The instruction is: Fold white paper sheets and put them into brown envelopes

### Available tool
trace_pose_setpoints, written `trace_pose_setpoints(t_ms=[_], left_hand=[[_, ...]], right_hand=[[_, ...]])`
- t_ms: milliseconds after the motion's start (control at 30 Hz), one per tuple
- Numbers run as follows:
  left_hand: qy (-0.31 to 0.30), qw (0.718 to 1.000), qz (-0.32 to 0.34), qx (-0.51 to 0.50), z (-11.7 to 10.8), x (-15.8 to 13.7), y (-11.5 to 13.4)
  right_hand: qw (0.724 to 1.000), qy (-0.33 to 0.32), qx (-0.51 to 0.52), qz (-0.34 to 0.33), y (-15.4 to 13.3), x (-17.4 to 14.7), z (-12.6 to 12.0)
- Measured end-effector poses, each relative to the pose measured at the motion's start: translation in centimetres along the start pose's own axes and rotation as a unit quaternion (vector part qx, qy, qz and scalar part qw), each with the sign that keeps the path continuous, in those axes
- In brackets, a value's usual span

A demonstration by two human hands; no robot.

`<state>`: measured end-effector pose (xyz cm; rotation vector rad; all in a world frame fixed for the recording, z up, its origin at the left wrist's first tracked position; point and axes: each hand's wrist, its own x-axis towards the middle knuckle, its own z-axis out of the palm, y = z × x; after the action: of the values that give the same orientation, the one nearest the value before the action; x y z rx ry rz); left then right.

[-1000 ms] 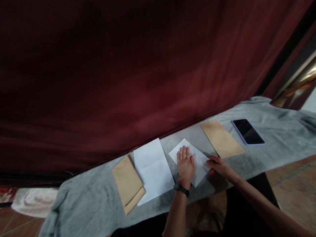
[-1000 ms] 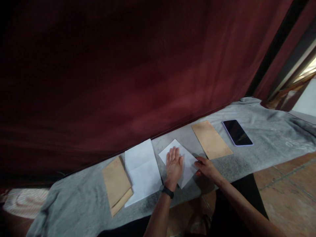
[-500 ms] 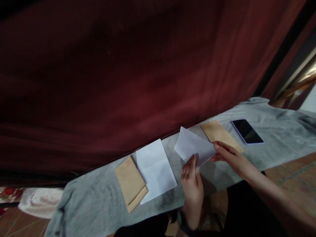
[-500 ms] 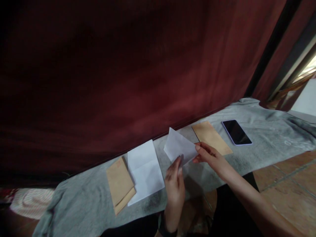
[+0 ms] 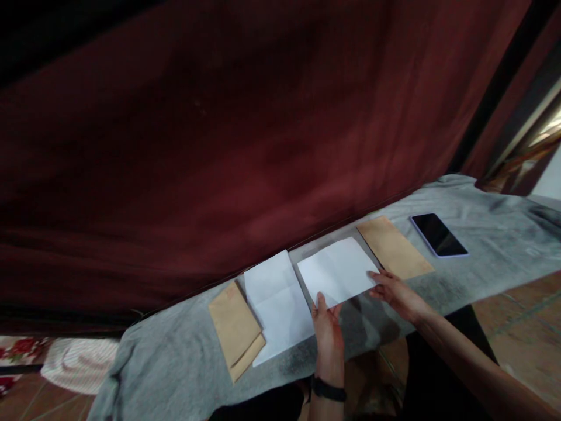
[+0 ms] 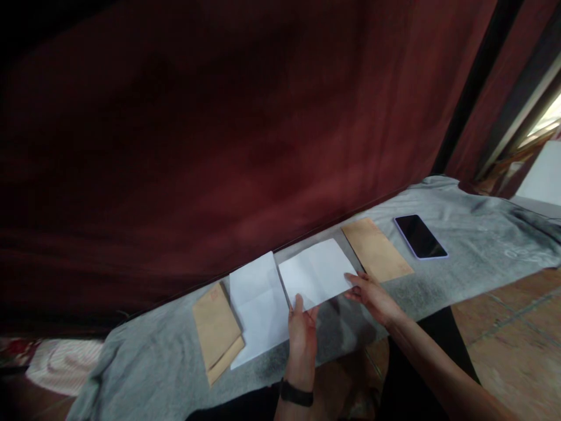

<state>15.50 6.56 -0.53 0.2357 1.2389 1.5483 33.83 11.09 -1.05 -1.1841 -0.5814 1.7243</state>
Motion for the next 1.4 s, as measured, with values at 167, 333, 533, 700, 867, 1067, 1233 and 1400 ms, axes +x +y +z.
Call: trace_pose_setpoints(t_ms=[167, 333, 533, 700, 867, 1067, 1233, 1400], left_hand=[[-0.002, 0.95, 0.109, 0.293, -2.4, 1.8, -0.5], [0.032, 0.786, 0.24, 0.569, -2.5, 2.8, 0.5], [0.063, 0.632, 0.249, 0.731, -1.7, 2.8, 1.2], [0.033, 0.598, 0.255, 0.759, -2.0, 2.6, 1.0], [0.003, 0.703, 0.234, 0.672, -2.7, 4.0, 0.7], [-0.008, 0.657, 0.205, 0.726, -3.3, 2.9, 1.4], [0.004, 0.563, 0.287, 0.775, -1.2, -0.9, 0.7], [-0.129, 0.565, 0.377, 0.723, 3.2, 0.9, -0.9]], right_hand=[[0.964, 0.079, -0.223, -0.117, 0.7, 2.0, -1.1], [0.822, 0.115, -0.515, -0.213, 1.5, 3.0, -2.1], [0.673, 0.143, -0.665, -0.291, 2.3, 2.8, -1.6], [0.598, 0.136, -0.685, -0.393, 2.8, 2.9, -0.3], [0.572, 0.009, -0.698, -0.43, 4.3, 4.4, 1.4], [0.557, -0.004, -0.712, -0.427, 5.7, 5.8, 1.0], [0.557, -0.008, -0.718, -0.418, 5.7, 5.6, 0.8], [0.521, -0.032, -0.738, -0.429, 5.6, 5.3, 0.4]])
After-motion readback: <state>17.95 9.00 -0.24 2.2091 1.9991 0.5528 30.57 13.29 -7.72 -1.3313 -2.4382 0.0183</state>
